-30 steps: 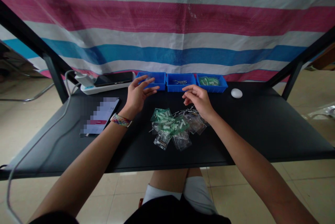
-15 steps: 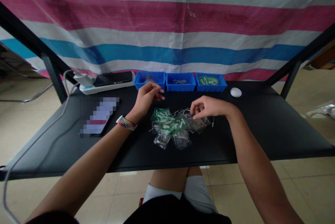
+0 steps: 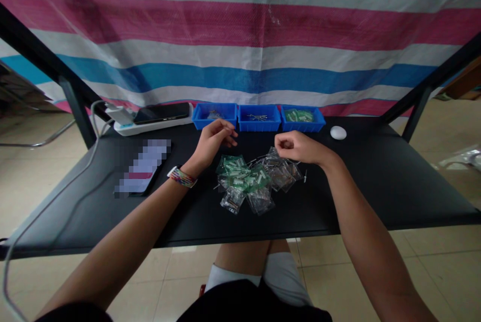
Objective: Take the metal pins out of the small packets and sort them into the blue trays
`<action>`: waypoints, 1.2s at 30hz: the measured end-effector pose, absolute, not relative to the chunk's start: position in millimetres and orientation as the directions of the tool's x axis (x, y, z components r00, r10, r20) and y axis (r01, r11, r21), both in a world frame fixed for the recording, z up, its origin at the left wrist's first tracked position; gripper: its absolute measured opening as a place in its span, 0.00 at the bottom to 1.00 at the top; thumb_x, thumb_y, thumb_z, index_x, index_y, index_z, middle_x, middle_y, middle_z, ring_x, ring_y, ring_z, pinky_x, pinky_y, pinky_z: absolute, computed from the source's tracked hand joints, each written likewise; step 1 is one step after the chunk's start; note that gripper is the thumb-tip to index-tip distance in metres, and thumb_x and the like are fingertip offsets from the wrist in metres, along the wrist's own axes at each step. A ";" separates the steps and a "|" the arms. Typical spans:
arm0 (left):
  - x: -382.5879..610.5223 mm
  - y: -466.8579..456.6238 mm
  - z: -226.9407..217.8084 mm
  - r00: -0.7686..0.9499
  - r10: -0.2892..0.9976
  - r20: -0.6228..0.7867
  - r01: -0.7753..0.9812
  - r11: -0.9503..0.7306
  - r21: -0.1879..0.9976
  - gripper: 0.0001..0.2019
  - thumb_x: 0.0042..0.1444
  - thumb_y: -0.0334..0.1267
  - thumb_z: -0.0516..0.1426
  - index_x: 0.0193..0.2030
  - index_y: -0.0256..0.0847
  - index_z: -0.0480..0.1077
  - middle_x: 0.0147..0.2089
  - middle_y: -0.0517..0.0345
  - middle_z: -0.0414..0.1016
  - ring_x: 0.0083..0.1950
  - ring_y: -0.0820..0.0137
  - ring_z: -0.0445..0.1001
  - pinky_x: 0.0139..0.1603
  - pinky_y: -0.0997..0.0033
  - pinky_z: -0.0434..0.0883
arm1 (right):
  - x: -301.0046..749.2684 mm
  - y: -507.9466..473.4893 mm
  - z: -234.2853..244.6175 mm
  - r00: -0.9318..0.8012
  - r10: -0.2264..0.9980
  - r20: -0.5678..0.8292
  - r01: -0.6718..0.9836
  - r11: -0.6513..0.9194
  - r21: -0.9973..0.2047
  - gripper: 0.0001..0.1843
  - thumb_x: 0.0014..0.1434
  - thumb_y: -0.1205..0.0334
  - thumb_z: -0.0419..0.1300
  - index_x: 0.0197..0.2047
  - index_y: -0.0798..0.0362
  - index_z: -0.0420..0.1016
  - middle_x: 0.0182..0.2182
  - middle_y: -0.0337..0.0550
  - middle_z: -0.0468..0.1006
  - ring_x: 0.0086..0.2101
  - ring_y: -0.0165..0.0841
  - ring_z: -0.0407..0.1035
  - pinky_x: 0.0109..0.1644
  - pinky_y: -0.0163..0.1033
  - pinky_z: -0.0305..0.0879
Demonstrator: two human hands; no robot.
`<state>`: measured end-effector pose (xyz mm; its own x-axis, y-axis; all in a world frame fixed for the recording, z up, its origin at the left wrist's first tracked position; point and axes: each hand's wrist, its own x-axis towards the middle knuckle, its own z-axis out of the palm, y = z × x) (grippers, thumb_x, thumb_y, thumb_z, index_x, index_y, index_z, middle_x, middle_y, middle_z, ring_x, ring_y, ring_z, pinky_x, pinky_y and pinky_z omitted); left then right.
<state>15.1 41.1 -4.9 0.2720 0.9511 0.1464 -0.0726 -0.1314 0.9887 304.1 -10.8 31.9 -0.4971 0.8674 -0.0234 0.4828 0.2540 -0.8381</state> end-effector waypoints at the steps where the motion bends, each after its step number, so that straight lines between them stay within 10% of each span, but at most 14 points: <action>1: 15.6 40.2 -3.9 0.311 0.940 0.140 -0.076 -0.122 0.990 0.12 0.58 0.43 0.64 0.43 0.38 0.73 0.35 0.58 0.80 0.29 0.70 0.80 0.31 0.73 0.73 | 302.4 -9.7 30.7 -0.484 0.875 -0.003 0.428 0.234 -0.873 0.07 0.57 0.61 0.62 0.30 0.52 0.69 0.25 0.35 0.71 0.25 0.28 0.64 0.29 0.35 0.56; 13: 29.5 17.8 3.4 0.680 0.732 0.032 0.095 -0.131 0.987 0.17 0.58 0.49 0.69 0.41 0.37 0.78 0.34 0.55 0.80 0.32 0.71 0.77 0.30 0.75 0.68 | 271.6 -4.1 10.9 -0.397 0.916 0.049 -0.003 0.052 -0.999 0.13 0.59 0.53 0.67 0.35 0.51 0.70 0.28 0.36 0.76 0.24 0.28 0.71 0.27 0.33 0.69; 36: 32.5 13.4 6.4 0.548 0.822 0.157 0.029 -0.206 0.978 0.16 0.62 0.50 0.65 0.33 0.39 0.76 0.30 0.56 0.78 0.30 0.70 0.76 0.32 0.71 0.69 | 244.2 -7.4 1.3 -0.274 0.951 0.141 -0.057 0.130 -0.990 0.23 0.47 0.59 0.77 0.44 0.51 0.75 0.33 0.38 0.81 0.30 0.31 0.74 0.31 0.37 0.73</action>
<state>32.5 13.4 6.4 0.5482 0.8216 0.1565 0.0287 -0.2055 0.9782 244.2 -7.4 1.3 -0.2740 0.9514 0.1408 -0.0572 0.1300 -0.9899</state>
